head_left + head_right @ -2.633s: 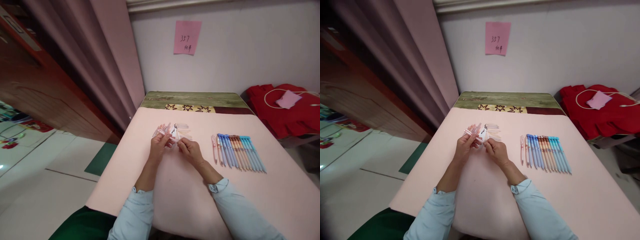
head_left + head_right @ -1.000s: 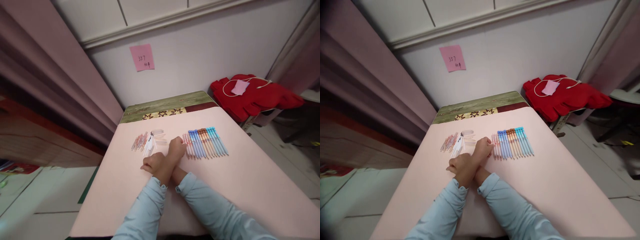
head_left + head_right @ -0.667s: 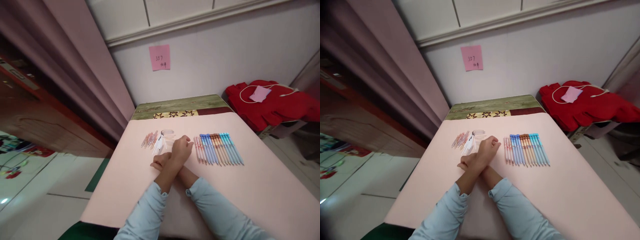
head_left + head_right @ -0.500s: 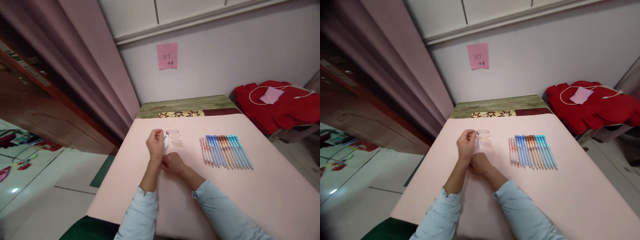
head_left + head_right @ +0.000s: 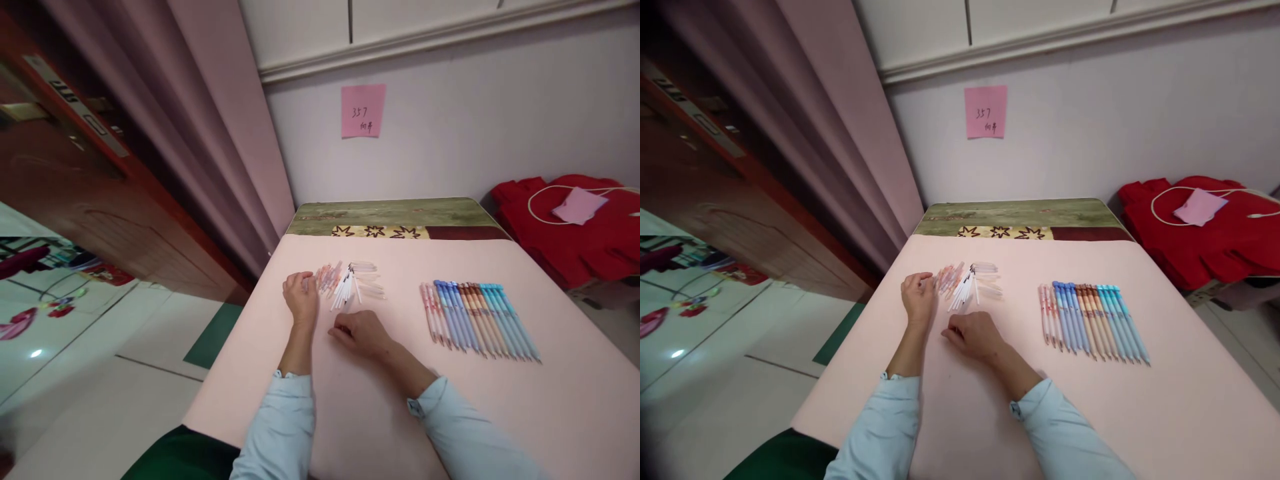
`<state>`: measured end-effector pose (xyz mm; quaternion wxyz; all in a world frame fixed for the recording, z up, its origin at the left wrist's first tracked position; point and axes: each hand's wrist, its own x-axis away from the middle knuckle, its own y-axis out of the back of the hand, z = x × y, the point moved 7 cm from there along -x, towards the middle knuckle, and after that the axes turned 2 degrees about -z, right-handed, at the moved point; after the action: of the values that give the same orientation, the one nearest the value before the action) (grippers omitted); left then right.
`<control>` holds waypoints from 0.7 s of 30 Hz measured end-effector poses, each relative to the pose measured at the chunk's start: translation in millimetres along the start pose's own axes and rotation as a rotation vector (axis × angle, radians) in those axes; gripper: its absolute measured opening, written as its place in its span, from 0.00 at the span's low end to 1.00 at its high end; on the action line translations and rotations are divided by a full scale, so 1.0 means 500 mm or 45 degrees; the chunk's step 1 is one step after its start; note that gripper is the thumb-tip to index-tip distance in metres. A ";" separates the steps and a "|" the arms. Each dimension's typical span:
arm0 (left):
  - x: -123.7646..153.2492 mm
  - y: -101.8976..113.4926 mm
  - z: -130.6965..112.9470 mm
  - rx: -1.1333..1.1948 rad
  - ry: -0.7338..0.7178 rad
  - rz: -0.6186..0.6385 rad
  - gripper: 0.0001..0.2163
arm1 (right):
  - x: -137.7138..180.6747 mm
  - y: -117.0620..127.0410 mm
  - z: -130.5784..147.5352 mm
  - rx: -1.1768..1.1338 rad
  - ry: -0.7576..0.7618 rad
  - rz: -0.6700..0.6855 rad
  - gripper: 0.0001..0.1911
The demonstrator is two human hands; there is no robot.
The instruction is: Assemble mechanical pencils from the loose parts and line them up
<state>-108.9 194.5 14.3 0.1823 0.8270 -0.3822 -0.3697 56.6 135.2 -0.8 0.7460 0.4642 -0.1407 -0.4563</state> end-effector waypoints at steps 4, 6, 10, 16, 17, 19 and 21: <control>0.002 -0.008 0.007 -0.111 0.042 0.108 0.06 | 0.001 0.000 -0.001 -0.026 -0.005 -0.013 0.12; 0.005 -0.015 0.008 -0.171 0.053 0.167 0.06 | 0.002 -0.001 -0.001 -0.048 -0.006 -0.011 0.12; 0.008 -0.025 0.005 -0.268 0.066 0.260 0.07 | 0.002 -0.003 -0.003 -0.077 -0.017 -0.003 0.13; 0.003 -0.025 -0.001 -0.294 0.085 0.307 0.06 | 0.001 -0.003 -0.005 -0.099 -0.022 -0.017 0.12; 0.003 -0.026 -0.001 -0.297 0.089 0.310 0.06 | 0.001 -0.002 -0.005 -0.099 -0.026 -0.012 0.12; 0.005 -0.026 -0.002 -0.302 0.088 0.310 0.07 | 0.001 -0.002 -0.005 -0.105 -0.034 0.003 0.12; 0.007 -0.026 -0.003 -0.306 0.085 0.311 0.07 | 0.000 -0.001 -0.004 -0.111 -0.040 0.011 0.12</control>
<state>-100.0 200.2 6.1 0.3361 0.7585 -0.4265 -0.3602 57.9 136.1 -2.2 0.7651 0.4235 -0.1344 -0.4660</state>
